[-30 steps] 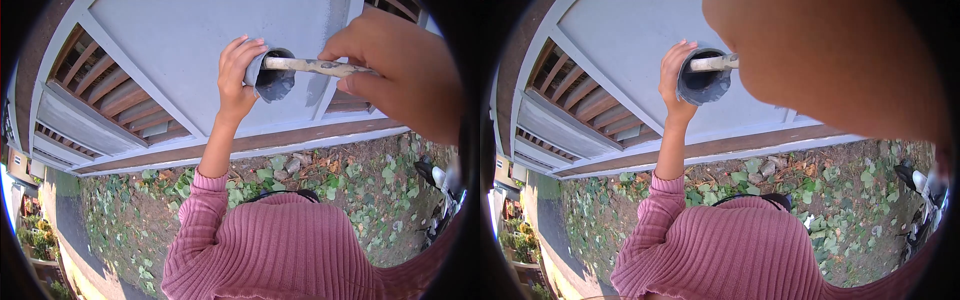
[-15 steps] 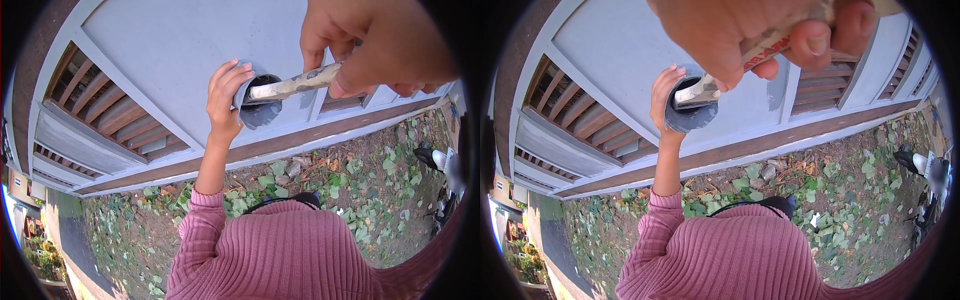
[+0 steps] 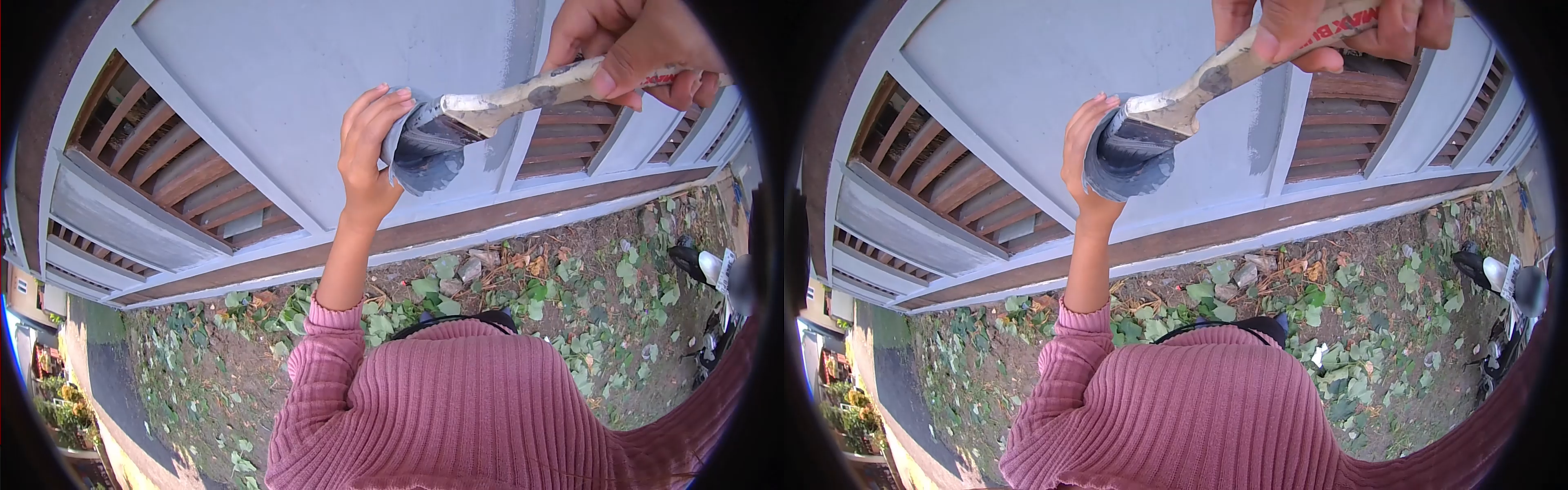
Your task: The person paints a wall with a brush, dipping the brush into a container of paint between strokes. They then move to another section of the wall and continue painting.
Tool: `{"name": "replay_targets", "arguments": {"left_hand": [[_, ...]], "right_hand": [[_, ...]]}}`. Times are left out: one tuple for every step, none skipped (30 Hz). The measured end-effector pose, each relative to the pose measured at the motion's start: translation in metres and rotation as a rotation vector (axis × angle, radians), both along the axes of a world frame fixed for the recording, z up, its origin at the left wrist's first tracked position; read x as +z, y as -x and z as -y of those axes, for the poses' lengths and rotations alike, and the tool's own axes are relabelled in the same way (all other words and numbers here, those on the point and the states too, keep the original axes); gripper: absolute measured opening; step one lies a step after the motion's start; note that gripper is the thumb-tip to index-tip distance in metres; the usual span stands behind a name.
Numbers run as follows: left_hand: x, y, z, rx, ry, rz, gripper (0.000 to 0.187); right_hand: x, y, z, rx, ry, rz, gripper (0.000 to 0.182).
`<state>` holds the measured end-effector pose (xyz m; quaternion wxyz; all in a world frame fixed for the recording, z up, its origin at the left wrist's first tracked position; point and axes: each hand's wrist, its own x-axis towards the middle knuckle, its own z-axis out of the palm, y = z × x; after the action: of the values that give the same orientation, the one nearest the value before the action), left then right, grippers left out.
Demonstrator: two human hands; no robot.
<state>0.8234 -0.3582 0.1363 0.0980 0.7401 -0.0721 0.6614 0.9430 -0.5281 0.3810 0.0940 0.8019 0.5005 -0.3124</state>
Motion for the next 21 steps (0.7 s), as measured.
{"name": "replay_targets", "arguments": {"left_hand": [[-0.002, -0.002, -0.001, 0.009, 0.008, 0.002, 0.046], [-0.004, -0.004, -0.001, 0.016, 0.019, 0.0, 0.047], [-0.005, -0.006, -0.001, 0.016, 0.017, 0.001, 0.047], [-0.006, -0.008, 0.0, 0.001, 0.028, -0.008, 0.047], [-0.007, -0.01, 0.002, -0.013, 0.041, -0.022, 0.047], [-0.008, -0.011, 0.003, -0.014, 0.044, -0.03, 0.047], [-0.009, -0.013, 0.003, -0.002, 0.042, -0.031, 0.048], [-0.011, -0.012, 0.004, 0.01, 0.042, -0.036, 0.05], [-0.014, -0.011, 0.005, 0.009, 0.048, -0.05, 0.05], [-0.015, -0.011, 0.005, 0.037, 0.061, -0.046, 0.051], [-0.015, -0.012, 0.004, 0.065, 0.072, -0.035, 0.053], [-0.016, -0.013, 0.003, 0.066, 0.072, -0.036, 0.053], [-0.016, -0.012, 0.001, 0.097, 0.044, -0.054, 0.058], [-0.017, -0.012, 0.0, 0.13, 0.015, -0.071, 0.062], [-0.017, -0.012, 0.002, 0.134, 0.014, -0.071, 0.062], [-0.018, -0.012, 0.005, 0.103, 0.077, -0.06, 0.063], [-0.02, -0.012, 0.008, 0.072, 0.142, -0.051, 0.064], [-0.021, -0.01, 0.01, 0.076, 0.143, -0.057, 0.064], [-0.02, -0.008, 0.012, 0.079, 0.154, -0.057, 0.065], [-0.019, -0.008, 0.012, 0.082, 0.163, -0.054, 0.067], [-0.018, -0.008, 0.012, 0.086, 0.163, -0.053, 0.067]], "right_hand": [[0.002, -0.001, 0.002, -0.012, -0.015, -0.011, 0.04], [0.003, -0.002, 0.003, -0.021, -0.015, -0.02, 0.04], [-0.001, -0.004, 0.005, -0.03, -0.021, -0.037, 0.041], [0.0, -0.005, 0.006, -0.036, -0.019, -0.047, 0.041], [0.0, -0.007, 0.006, -0.037, -0.013, -0.062, 0.042], [0.002, -0.008, 0.006, -0.04, -0.004, -0.079, 0.042], [0.003, -0.009, 0.006, -0.045, 0.003, -0.094, 0.043], [0.001, -0.009, 0.005, -0.046, 0.016, -0.111, 0.043], [0.001, -0.012, 0.004, -0.053, 0.029, -0.13, 0.044], [0.002, -0.013, 0.004, -0.055, 0.037, -0.145, 0.044], [0.002, -0.013, 0.006, -0.059, 0.043, -0.158, 0.045], [0.002, -0.013, 0.008, -0.062, 0.051, -0.171, 0.045], [0.0, -0.011, 0.009, -0.064, 0.067, -0.181, 0.046], [0.0, -0.011, 0.009, -0.067, 0.081, -0.186, 0.046], [0.0, -0.011, 0.01, -0.071, 0.091, -0.191, 0.047], [0.0, -0.011, 0.01, -0.071, 0.101, -0.199, 0.047], [0.0, -0.01, 0.012, -0.072, 0.112, -0.205, 0.048], [0.0, -0.012, 0.013, -0.073, 0.118, -0.216, 0.048], [0.004, -0.016, 0.013, -0.073, 0.119, -0.226, 0.049], [0.002, -0.012, 0.015, -0.076, 0.133, -0.235, 0.049], [0.003, -0.012, 0.015, -0.078, 0.141, -0.244, 0.05]]}}
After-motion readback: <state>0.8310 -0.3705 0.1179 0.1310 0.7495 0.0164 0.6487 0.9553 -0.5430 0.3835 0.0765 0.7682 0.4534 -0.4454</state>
